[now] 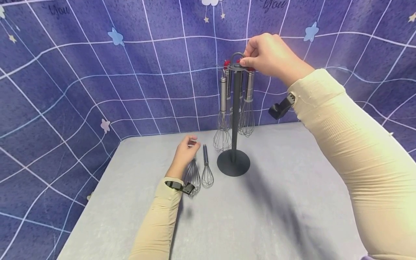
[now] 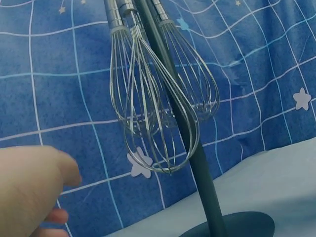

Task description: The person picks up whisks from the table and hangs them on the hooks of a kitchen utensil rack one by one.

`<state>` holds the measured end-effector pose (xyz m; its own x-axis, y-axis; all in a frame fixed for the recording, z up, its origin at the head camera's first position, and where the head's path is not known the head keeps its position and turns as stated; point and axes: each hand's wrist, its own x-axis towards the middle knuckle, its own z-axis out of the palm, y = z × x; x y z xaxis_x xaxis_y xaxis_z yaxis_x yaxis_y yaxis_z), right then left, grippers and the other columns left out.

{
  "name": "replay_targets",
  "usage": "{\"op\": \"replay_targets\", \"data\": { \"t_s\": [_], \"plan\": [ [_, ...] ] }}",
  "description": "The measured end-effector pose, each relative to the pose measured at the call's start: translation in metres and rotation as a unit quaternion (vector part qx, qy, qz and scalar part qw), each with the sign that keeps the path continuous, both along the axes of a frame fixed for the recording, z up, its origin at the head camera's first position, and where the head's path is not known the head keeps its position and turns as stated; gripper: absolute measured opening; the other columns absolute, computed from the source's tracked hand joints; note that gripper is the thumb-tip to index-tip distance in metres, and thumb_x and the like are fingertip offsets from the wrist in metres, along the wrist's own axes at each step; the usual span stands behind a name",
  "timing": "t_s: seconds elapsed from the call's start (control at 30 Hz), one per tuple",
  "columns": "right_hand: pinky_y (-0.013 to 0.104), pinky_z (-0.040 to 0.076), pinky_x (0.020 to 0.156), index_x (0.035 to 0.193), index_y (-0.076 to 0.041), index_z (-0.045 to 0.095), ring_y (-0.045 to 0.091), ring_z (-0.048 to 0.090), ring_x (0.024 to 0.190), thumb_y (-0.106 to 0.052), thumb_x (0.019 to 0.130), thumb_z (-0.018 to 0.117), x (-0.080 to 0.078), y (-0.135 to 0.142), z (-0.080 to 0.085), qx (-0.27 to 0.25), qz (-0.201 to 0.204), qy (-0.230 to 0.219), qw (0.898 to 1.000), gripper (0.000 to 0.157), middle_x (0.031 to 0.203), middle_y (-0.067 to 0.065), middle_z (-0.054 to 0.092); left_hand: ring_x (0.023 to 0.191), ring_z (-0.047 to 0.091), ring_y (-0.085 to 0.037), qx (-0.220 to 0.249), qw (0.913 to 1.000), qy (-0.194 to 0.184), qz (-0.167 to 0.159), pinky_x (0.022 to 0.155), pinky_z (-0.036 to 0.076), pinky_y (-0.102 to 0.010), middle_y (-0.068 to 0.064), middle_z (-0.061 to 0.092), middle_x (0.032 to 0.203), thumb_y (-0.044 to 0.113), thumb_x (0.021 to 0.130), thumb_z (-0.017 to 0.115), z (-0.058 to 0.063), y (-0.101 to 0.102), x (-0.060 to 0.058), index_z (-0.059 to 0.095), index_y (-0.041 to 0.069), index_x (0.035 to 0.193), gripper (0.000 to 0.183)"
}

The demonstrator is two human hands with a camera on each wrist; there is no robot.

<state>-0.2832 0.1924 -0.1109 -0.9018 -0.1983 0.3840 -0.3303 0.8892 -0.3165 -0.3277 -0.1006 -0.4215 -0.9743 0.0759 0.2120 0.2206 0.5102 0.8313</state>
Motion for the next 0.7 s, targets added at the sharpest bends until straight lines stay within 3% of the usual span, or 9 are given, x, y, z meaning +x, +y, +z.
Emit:
{"op": "replay_targets", "data": {
  "t_s": [0.13,0.27,0.37,0.53,0.7],
  "plan": [
    [0.034,0.041,0.079,0.1,-0.006,0.069,0.02,0.056,0.085,-0.033,0.098,0.068,-0.001,0.0,0.0,0.003,0.002,-0.002,1.0,0.027,0.092,0.008,0.072,0.112,0.061,-0.036,-0.102,0.9937,-0.036,0.03,0.095,0.05,-0.049,-0.018,0.064,0.121,0.03,0.096,0.062,-0.005,-0.001,-0.002,0.056,0.007,0.134,0.045],
    [0.034,0.04,0.077,0.1,-0.006,0.069,0.02,0.055,0.084,-0.033,0.097,0.069,0.0,0.0,-0.001,0.002,0.005,-0.002,1.0,0.027,0.091,0.008,0.072,0.114,0.062,-0.039,-0.198,0.9761,-0.07,0.054,0.097,0.049,-0.052,-0.023,0.065,0.123,0.033,0.092,0.064,-0.01,-0.001,0.0,0.055,0.003,0.135,0.053],
    [0.034,0.04,0.076,0.1,-0.006,0.069,0.019,0.055,0.084,-0.034,0.097,0.069,0.001,0.0,-0.001,0.002,0.008,-0.002,1.0,0.028,0.091,0.007,0.072,0.102,0.066,-0.038,-0.239,0.9644,-0.094,0.063,0.088,0.053,-0.052,-0.023,0.068,0.113,0.033,0.089,0.066,-0.016,-0.002,0.002,0.059,0.0,0.127,0.051],
    [0.034,0.041,0.074,0.099,-0.007,0.069,0.019,0.056,0.082,-0.034,0.098,0.068,0.001,0.0,0.0,0.006,0.012,-0.001,1.0,0.028,0.092,0.009,0.073,0.079,0.063,-0.03,-0.272,0.9535,-0.111,0.067,0.071,0.054,-0.046,-0.016,0.066,0.092,0.027,0.083,0.071,-0.027,-0.004,0.001,0.062,0.0,0.106,0.036],
    [0.032,0.045,0.073,0.102,-0.007,0.066,0.019,0.06,0.082,-0.033,0.099,0.067,-0.002,0.004,0.001,0.018,0.034,-0.008,0.999,0.026,0.098,0.009,0.073,0.07,0.059,-0.028,-0.258,0.957,-0.106,0.078,0.062,0.05,-0.043,-0.012,0.063,0.082,0.022,0.081,0.072,-0.034,-0.005,0.003,0.063,0.002,0.093,0.026]
  ]
}}
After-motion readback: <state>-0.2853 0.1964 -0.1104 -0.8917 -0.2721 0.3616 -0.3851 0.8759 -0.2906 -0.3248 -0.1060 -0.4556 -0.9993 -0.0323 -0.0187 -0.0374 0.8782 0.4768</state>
